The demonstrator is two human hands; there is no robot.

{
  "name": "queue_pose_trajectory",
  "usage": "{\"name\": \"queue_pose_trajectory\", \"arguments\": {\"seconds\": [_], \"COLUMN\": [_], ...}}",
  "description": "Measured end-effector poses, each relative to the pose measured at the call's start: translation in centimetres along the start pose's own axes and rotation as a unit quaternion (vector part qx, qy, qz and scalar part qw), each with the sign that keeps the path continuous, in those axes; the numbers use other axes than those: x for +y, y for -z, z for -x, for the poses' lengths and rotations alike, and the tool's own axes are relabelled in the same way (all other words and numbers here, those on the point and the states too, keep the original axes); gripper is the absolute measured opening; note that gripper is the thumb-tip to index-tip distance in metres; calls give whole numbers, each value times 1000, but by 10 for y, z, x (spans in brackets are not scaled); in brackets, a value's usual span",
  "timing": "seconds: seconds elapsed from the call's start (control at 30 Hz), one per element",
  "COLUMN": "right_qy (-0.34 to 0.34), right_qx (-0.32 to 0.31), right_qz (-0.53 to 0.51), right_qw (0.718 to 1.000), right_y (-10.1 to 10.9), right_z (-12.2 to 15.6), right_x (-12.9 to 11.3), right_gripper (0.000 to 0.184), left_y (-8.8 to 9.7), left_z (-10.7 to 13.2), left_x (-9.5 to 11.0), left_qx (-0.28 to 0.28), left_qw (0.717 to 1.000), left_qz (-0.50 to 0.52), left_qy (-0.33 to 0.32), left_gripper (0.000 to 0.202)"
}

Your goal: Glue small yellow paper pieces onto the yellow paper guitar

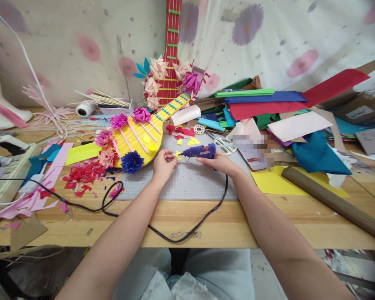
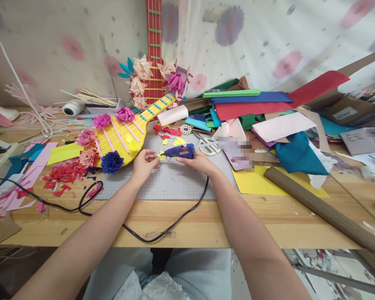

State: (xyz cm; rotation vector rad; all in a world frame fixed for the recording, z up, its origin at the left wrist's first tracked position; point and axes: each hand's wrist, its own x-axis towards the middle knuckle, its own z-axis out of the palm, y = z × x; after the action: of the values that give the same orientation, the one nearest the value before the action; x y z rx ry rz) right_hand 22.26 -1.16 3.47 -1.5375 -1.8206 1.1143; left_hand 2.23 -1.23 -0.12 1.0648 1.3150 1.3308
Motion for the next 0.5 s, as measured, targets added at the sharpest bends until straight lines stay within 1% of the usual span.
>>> {"name": "queue_pose_trajectory", "arguments": {"seconds": [0.07,0.13,0.2,0.27,0.33,0.4,0.5], "right_qy": [-6,-7,-16,-42,-70,-85,-99], "right_qx": [10,41,101,176,233,255,255], "right_qz": [-18,-48,-79,-112,-136,-128,-43], "right_qw": [1000,998,992,977,960,955,961], "right_y": [0,-1,-2,-3,-3,-4,-5], "right_z": [-1,-4,-10,-17,-24,-29,-32], "right_x": [1,4,10,19,29,36,38], "right_gripper": [41,40,39,39,39,38,38], "left_y": [0,0,1,1,1,0,0], "left_z": [-1,-1,-1,-1,-1,0,0], "left_x": [-2,-3,-4,-4,-4,-3,-3], "left_qx": [-6,-11,-17,-20,-20,-19,-19], "left_qw": [1000,1000,1000,1000,1000,1000,999], "left_qz": [-1,-1,2,5,6,6,8], "left_qy": [-5,-10,-14,-18,-20,-21,-31], "left_gripper": [26,25,25,25,25,25,26]}}
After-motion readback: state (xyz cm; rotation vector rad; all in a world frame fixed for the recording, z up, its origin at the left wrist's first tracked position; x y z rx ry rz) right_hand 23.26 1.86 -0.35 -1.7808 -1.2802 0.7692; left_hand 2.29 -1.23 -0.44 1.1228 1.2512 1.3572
